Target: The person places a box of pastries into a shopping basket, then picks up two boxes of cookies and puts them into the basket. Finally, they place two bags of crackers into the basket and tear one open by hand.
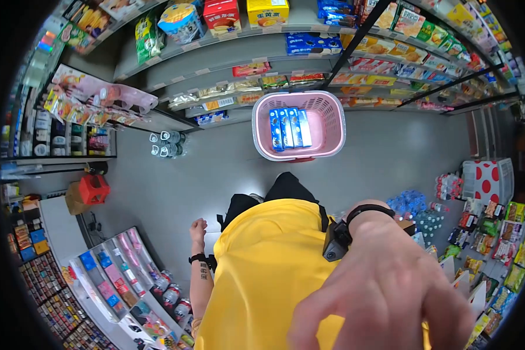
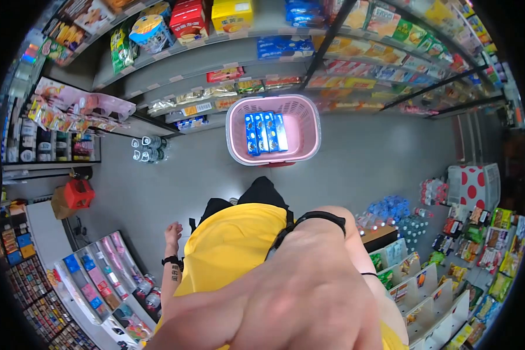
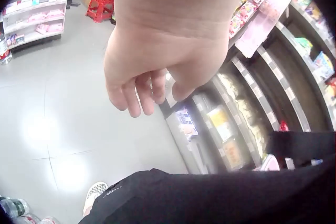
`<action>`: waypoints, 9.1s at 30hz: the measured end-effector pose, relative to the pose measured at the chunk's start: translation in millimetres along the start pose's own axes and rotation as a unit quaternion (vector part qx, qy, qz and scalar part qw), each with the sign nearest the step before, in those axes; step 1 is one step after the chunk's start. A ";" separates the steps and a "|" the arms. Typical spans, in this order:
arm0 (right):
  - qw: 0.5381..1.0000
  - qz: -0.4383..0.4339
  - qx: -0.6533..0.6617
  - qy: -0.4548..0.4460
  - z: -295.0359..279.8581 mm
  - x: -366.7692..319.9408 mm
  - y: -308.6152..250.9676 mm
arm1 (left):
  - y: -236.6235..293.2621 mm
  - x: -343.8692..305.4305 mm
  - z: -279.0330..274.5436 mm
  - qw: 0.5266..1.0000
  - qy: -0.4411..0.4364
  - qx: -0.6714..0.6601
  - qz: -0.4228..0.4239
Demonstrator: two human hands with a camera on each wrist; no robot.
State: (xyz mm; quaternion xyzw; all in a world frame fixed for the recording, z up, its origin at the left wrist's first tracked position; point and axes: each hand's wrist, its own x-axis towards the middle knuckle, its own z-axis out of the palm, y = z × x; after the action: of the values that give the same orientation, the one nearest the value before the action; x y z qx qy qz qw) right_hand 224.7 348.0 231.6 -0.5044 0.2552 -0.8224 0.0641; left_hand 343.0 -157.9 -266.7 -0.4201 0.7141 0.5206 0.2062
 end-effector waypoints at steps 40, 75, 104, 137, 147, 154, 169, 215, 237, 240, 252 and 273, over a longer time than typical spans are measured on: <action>0.252 0.549 -0.796 -0.032 -490.2 -179.0 -9.9 | -281.2 -156.3 216.6 0.941 0.080 -0.275 -0.179; 0.478 0.662 -0.561 0.135 -531.6 -126.4 25.2 | -207.4 -252.1 233.5 0.928 0.151 -0.301 -0.161; 0.630 0.383 -0.656 -0.160 21.0 -47.0 171.2 | 249.7 -262.5 -20.0 0.881 -0.274 -0.334 0.191; 0.837 0.335 -0.220 0.373 -3.7 -37.1 163.0 | 282.5 -247.0 -33.0 0.804 -0.284 -0.475 0.220; 0.843 0.296 -0.219 0.391 -21.2 -36.5 151.5 | 290.8 -249.3 -32.8 0.833 -0.317 -0.345 0.294; 0.849 0.285 -0.197 0.400 -20.3 -38.1 147.6 | 295.2 -262.1 -28.3 0.852 -0.267 -0.325 0.311; 0.843 0.301 -0.183 0.408 -15.8 -49.3 143.1 | 282.6 -270.9 -27.7 0.855 -0.255 -0.326 0.314; 0.828 0.332 -0.165 0.420 -13.9 -68.8 143.4 | 268.4 -279.4 -25.5 0.868 -0.247 -0.315 0.293; 0.852 0.399 -0.149 0.304 -20.4 -65.2 132.4 | 261.8 -253.9 -29.1 0.885 -0.206 -0.318 0.269; 0.855 0.394 -0.170 0.290 -19.5 -61.5 130.9 | 258.2 -249.5 -33.2 0.886 -0.212 -0.309 0.273; 0.884 0.339 -0.250 0.204 -14.6 -60.6 119.6 | 253.7 -251.8 -44.1 0.851 -0.202 -0.294 0.386; 0.890 0.230 -0.221 0.326 -23.0 -62.7 121.8 | 268.0 -276.4 -55.5 0.782 -0.146 -0.210 0.569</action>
State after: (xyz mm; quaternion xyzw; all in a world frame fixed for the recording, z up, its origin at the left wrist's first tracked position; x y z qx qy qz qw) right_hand 216.6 274.0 114.3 -0.1362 0.5460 -0.8250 0.0516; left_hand 288.0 -74.1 109.1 0.1102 0.6579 0.7355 -0.1187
